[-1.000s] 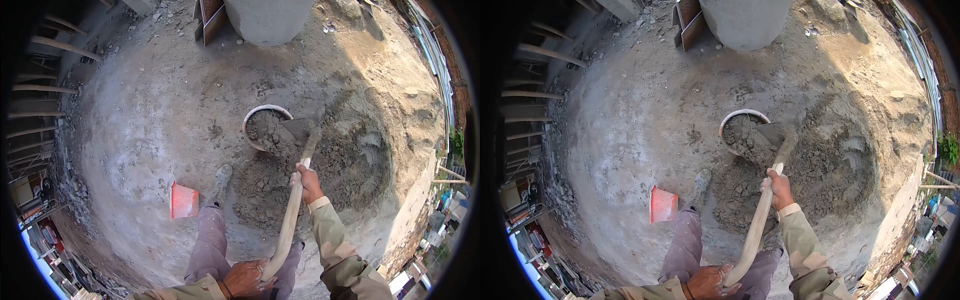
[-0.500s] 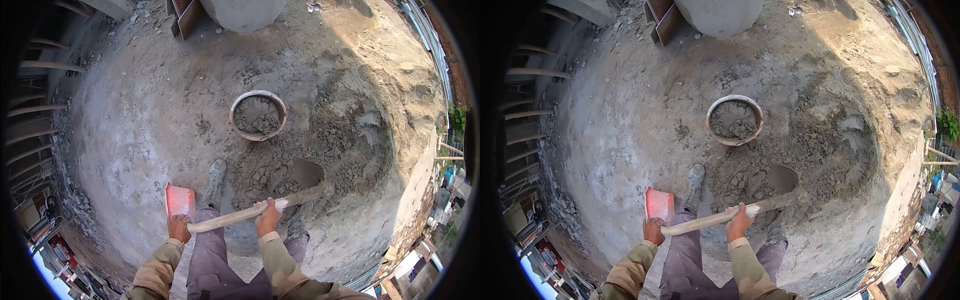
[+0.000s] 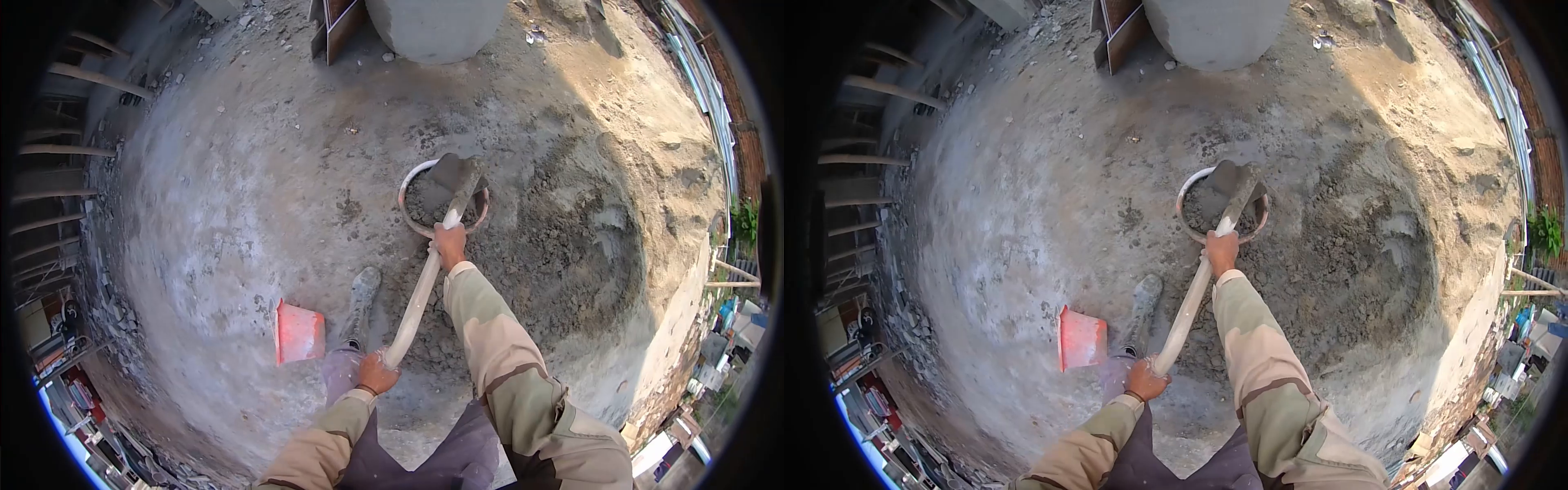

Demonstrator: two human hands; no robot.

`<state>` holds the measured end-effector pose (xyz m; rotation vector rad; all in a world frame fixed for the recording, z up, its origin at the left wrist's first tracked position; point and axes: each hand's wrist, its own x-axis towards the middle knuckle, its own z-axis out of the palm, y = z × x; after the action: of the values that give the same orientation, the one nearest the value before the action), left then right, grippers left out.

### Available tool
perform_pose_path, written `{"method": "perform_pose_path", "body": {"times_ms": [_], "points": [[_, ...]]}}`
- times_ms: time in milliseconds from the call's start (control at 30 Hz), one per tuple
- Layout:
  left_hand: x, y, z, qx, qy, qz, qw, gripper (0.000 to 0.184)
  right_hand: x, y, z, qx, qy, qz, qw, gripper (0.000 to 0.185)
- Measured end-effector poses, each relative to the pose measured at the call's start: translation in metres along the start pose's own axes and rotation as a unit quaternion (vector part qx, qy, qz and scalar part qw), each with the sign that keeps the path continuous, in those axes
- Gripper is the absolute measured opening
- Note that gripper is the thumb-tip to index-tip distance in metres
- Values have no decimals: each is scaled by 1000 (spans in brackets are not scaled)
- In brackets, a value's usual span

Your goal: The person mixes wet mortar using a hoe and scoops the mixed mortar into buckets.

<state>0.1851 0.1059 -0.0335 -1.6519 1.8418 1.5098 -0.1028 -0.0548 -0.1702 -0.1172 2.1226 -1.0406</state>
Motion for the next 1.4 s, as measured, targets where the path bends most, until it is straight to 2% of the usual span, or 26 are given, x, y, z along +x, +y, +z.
{"method": "perform_pose_path", "body": {"times_ms": [67,100,200,267,300,367,467,533,600,667,700,733,767,800,833,867,967,1000,1067,1133,1200,1233,1267,1333,1367,1400], "points": [[-32,42,-15,39,-40,-27,998,46,5,31,7,21,-118,138,983,34],[-42,53,-16,31,-38,1,999,51,-8,4,-2,33,-131,163,977,27],[-44,142,-51,-57,-8,106,993,65,22,-38,-27,-4,-215,205,955,30],[-46,196,-76,-51,57,162,984,68,23,-79,-45,41,-234,233,943,31],[-54,218,-95,-54,57,162,984,68,21,-98,-52,61,-230,256,937,29],[-70,248,-123,-46,-21,184,982,62,8,-113,-72,83,-237,256,933,26],[-121,213,-96,-85,-40,239,966,60,-49,-133,-107,107,-227,251,935,21],[-167,180,-87,-54,-121,183,974,51,-99,-119,-133,134,-200,235,942,20],[-224,109,-65,-75,-42,175,981,51,-162,-103,-149,158,-144,212,954,23],[-258,52,-78,13,-104,99,990,46,-216,-69,-152,201,-83,229,949,35],[-251,35,-99,119,-119,110,980,37,-241,-55,-146,219,-42,229,947,40],[-253,-1,-95,203,-99,11,974,38,-258,-33,-136,226,-14,238,945,45],[-240,-25,-97,217,5,-31,976,32,-264,-5,-124,261,-16,263,929,40],[-217,-55,-97,270,36,-63,960,30,-265,19,-114,298,-19,286,910,35],[-196,-77,-98,260,60,-78,961,30,-266,30,-107,304,-15,288,908,35],[-174,-105,-93,284,71,-56,954,30,-268,40,-101,324,23,272,906,38],[-152,-110,-94,342,58,-3,938,32,-286,62,-118,353,86,256,896,41],[-149,-103,-95,341,51,-15,938,32,-289,55,-126,372,96,237,892,42],[-156,-89,-101,318,18,36,947,37,-297,52,-146,354,92,228,902,37],[-180,-64,-100,272,-32,96,957,43,-287,72,-166,340,63,291,892,55],[-204,-45,-78,145,-97,168,970,50,-282,88,-171,274,60,332,900,46],[-209,-23,-56,108,-84,205,969,49,-284,105,-169,267,39,349,898,40],[-208,4,-39,129,-121,181,967,64,-287,110,-165,222,35,368,902,34],[-190,33,-13,58,-165,156,972,77,-269,144,-186,168,-105,432,880,24],[-181,30,-18,54,-150,151,976,77,-254,152,-204,136,-126,437,880,19],[-170,21,-21,-25,-45,99,994,81,-241,148,-224,140,-140,457,867,17]]}}
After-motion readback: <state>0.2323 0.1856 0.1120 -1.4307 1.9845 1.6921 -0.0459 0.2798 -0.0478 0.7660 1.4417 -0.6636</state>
